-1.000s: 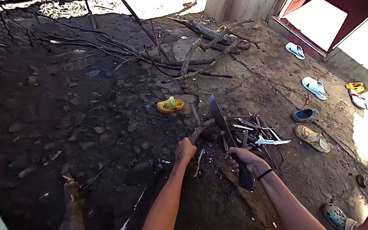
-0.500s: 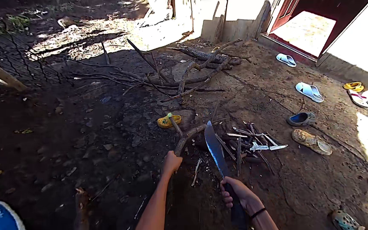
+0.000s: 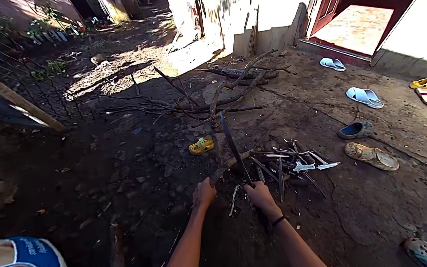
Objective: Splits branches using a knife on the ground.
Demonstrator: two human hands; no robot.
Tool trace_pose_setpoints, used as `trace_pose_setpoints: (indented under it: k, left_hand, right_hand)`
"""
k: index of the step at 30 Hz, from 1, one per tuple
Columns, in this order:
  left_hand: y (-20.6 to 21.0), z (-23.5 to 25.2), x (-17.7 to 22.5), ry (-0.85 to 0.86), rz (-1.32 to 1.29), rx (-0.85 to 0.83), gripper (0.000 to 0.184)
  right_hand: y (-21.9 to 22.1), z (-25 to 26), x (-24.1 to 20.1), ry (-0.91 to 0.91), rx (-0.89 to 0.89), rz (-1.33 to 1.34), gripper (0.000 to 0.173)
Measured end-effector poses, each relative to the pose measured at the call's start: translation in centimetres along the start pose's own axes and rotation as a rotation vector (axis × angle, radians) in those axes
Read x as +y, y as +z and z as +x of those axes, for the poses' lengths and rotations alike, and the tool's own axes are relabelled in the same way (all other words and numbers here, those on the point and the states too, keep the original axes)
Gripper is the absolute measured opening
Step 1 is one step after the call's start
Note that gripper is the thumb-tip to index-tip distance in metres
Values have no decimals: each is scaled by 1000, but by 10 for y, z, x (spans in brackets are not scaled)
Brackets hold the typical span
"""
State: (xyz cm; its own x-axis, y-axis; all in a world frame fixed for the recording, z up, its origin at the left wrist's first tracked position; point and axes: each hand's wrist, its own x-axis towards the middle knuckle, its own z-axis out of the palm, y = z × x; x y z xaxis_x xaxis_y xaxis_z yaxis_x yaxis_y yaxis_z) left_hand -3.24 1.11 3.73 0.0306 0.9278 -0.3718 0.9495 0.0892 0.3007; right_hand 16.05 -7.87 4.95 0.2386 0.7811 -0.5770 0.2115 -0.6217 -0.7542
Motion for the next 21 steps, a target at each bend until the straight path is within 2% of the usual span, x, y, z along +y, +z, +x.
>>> trace_pose_setpoints:
  k: [3,8,16,18,21]
  left_hand:
    - [-11,10,15,16,26,-10,34]
    - [9,13,15,-24,100,-10,34]
    - [10,3,19,-14,111,-15,32]
    - [12,1,18,-6,116,-11,31]
    - [19,-1,17,3,143,-20,31]
  right_hand:
    - [-1,21,13,65,39,-47,34]
    - [-12,21,14,136,41,45,33]
    - [-48,-3,-46,-155,183,70,29]
    - [-42,9,-40,-71,165,-31,30]
    - [-37,28,-17,175,36,-277,35]
